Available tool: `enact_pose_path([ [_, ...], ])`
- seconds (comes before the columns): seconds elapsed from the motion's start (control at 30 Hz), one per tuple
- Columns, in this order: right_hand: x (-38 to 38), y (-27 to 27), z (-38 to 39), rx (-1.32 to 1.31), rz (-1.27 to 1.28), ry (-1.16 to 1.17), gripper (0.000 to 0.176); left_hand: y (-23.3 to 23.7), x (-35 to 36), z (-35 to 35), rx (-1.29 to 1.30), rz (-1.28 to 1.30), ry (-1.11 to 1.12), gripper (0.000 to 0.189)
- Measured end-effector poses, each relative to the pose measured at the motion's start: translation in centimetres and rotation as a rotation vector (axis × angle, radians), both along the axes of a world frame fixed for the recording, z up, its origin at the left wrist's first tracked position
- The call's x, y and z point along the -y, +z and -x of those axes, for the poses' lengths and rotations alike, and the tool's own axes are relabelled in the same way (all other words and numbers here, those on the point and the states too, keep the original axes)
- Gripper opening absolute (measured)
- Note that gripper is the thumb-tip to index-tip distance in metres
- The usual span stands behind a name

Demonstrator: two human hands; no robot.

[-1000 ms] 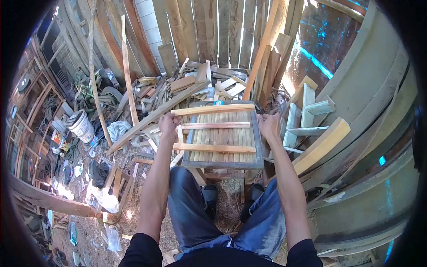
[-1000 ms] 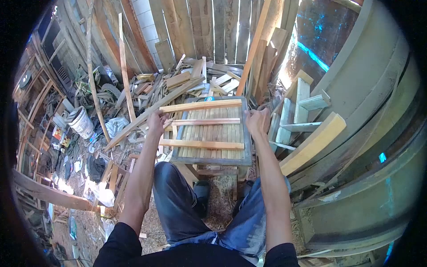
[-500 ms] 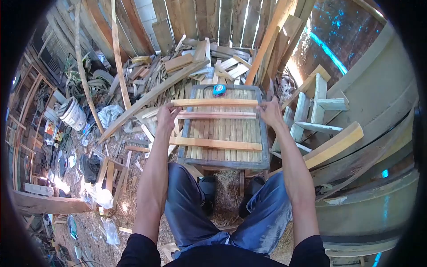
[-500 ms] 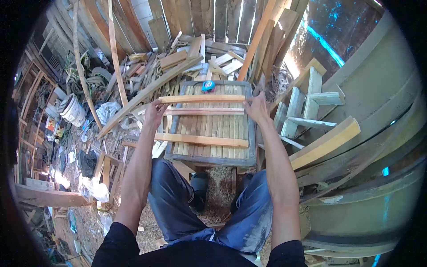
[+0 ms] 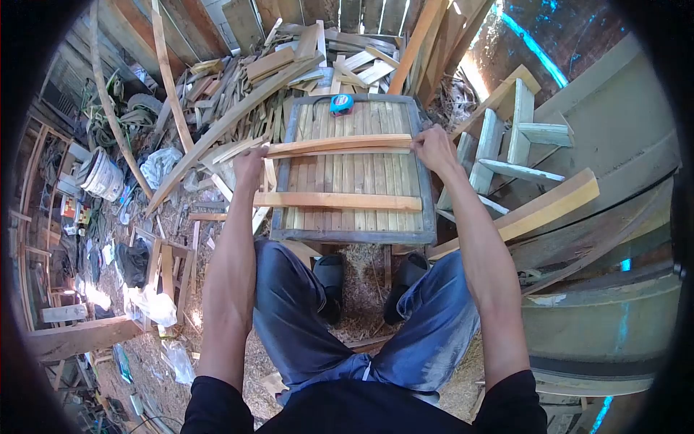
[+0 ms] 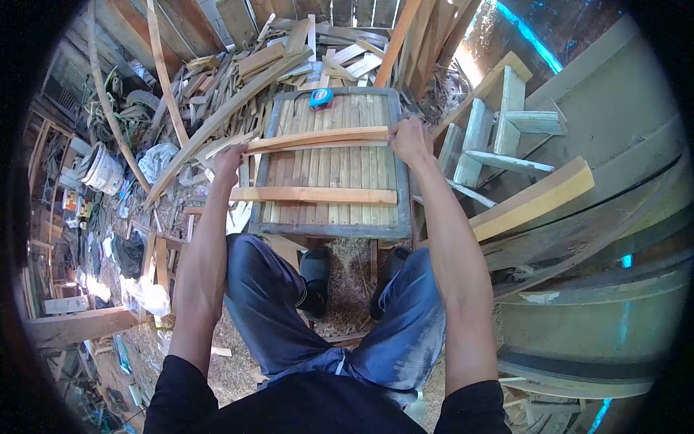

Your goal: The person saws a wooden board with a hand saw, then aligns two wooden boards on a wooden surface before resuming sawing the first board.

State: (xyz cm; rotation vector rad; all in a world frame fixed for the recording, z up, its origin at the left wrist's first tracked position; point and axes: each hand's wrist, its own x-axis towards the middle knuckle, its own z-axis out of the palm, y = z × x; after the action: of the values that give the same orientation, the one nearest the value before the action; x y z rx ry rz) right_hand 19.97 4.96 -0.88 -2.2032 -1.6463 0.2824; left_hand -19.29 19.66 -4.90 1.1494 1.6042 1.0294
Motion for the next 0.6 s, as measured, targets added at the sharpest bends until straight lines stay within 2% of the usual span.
enact_pose_path([
  [0.17, -0.5, -0.5, -0.1, 0.034, 0.097, 0.008, 0.027, -2.0, -1.0, 0.5, -0.003, -0.043, -0.031, 0.024],
  [0.23, -0.4, 0.3, 0.8, 0.04, 0.123, -0.022, 0.03, -1.3, -0.5, 0.4, -0.004, -0.051, -0.042, 0.024],
  [0.3, -0.2, 1.7, 1.6, -0.004, 0.113, -0.149, 0.035, -1.1, -0.4, 0.5, -0.057, -0.028, -0.079, 0.025],
  [0.4, -1.1, 0.9, 1.3, -0.073, 0.153, -0.274, 0.035, -1.9, -1.0, 0.8, -0.187, -0.129, -0.058, 0.028],
  [0.53, -0.7, 0.7, 0.2, -0.128, 0.193, -0.236, 0.033, -2.5, -1.4, 1.0, -0.276, -0.182, -0.069, 0.029],
  [0.6, -0.9, -0.4, -0.3, -0.194, 0.119, -0.223, 0.031, -2.2, -1.2, 0.9, -0.238, -0.206, -0.091, 0.029],
])
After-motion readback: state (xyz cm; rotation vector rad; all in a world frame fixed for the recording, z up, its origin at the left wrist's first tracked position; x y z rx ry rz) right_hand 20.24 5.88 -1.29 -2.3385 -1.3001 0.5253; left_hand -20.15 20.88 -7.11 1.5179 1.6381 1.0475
